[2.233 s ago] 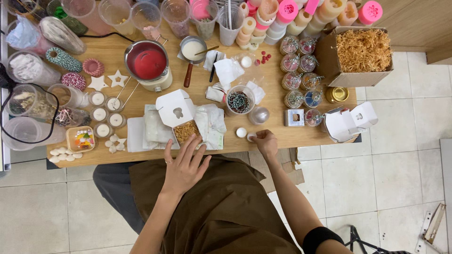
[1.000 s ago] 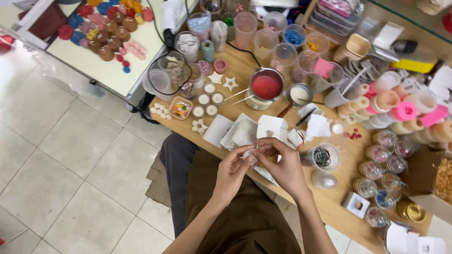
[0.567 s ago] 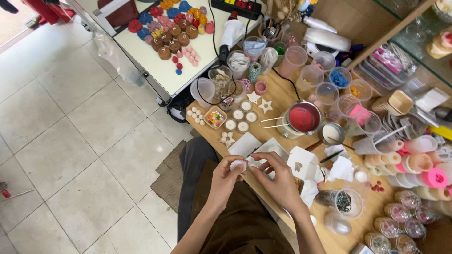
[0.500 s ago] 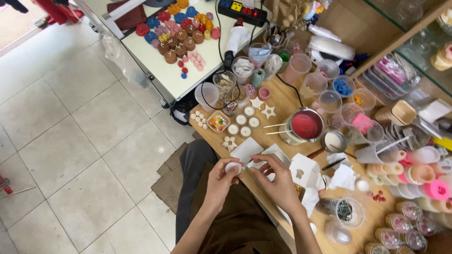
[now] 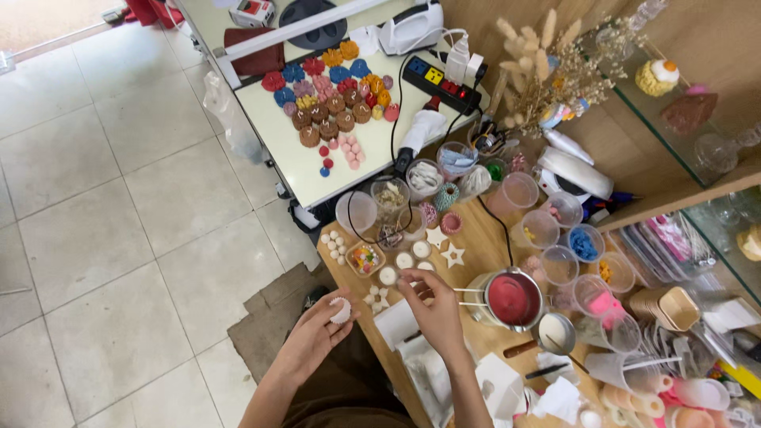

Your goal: The person assembles a small white gift box and places several small round candle tins filled with brown wax inside the box, finishing by closing the box.

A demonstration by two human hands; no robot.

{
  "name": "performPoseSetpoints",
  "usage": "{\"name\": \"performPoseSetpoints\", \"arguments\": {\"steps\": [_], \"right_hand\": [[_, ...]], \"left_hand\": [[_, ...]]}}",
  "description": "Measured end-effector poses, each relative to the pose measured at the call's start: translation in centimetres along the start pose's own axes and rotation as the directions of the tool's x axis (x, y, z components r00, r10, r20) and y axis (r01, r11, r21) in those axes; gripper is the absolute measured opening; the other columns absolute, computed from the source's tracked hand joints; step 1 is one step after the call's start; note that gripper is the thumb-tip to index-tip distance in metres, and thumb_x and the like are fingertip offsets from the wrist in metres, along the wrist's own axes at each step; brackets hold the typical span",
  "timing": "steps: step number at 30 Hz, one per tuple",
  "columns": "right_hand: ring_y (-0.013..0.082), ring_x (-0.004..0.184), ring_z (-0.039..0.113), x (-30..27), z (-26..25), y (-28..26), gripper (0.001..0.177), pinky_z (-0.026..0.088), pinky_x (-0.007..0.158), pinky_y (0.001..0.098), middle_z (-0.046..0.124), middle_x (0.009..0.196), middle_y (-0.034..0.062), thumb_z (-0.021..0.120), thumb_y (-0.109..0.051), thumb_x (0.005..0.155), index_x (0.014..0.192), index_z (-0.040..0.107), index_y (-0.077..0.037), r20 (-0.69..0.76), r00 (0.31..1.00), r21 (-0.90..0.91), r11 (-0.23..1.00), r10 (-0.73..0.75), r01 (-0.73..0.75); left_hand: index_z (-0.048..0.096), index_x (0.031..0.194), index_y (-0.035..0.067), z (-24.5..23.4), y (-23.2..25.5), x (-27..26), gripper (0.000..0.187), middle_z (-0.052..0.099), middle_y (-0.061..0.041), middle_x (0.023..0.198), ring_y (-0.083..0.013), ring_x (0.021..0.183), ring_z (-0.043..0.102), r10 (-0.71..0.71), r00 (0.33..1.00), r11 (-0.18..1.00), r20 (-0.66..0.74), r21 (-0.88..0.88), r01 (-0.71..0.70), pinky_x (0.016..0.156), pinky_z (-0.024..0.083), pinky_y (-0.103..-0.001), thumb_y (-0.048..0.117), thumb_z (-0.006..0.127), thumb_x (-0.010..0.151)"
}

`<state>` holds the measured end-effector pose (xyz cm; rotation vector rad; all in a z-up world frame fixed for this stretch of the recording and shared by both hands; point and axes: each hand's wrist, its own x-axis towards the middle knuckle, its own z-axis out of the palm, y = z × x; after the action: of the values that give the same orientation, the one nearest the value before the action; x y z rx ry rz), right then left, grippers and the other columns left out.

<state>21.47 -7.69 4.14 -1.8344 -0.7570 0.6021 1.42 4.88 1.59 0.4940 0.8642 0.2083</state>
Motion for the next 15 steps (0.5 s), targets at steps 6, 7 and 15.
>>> {"name": "performPoseSetpoints", "arguments": {"steps": [6,7,15], "right_hand": [[0.0062,0.069,0.066,9.0,1.6,1.0,0.022,0.053,0.062,0.0251,0.078,0.088,0.0000,0.072,-0.013,0.089,0.109,0.078,-0.007,-0.122,0.992,-0.064,0.997,0.033,-0.041],[0.0067,0.067,0.067,10.9,2.3,1.3,0.022,0.053,0.061,0.0257,0.078,0.089,-0.0004,0.072,-0.013,0.089,0.110,0.078,-0.007,-0.135,0.990,-0.095,0.994,0.034,-0.047],[0.0231,0.076,0.076,27.4,13.0,6.4,0.025,0.059,0.070,0.0348,0.077,0.087,0.0162,0.078,-0.014,0.085,0.108,0.078,-0.003,-0.172,0.971,-0.349,0.932,-0.163,0.095]], "left_hand": [[0.052,0.143,0.007,-1.6,5.4,5.9,0.052,0.064,-0.008,0.133,-0.0220,0.120,0.062,0.010,0.996,1.000,0.093,-0.011,-0.009,0.105,0.048,-0.035,0.036,0.050,0.101],[0.051,0.144,0.006,-2.2,6.6,7.0,0.053,0.064,-0.008,0.136,-0.0219,0.120,0.062,0.017,0.992,1.000,0.128,-0.003,-0.017,0.105,0.047,-0.035,0.037,0.047,0.101],[0.048,0.148,0.000,-6.8,15.9,11.3,0.055,0.059,-0.015,0.141,-0.0245,0.126,0.060,0.068,0.991,0.994,0.116,-0.095,-0.057,0.114,0.045,-0.038,0.035,0.039,0.106]]}}
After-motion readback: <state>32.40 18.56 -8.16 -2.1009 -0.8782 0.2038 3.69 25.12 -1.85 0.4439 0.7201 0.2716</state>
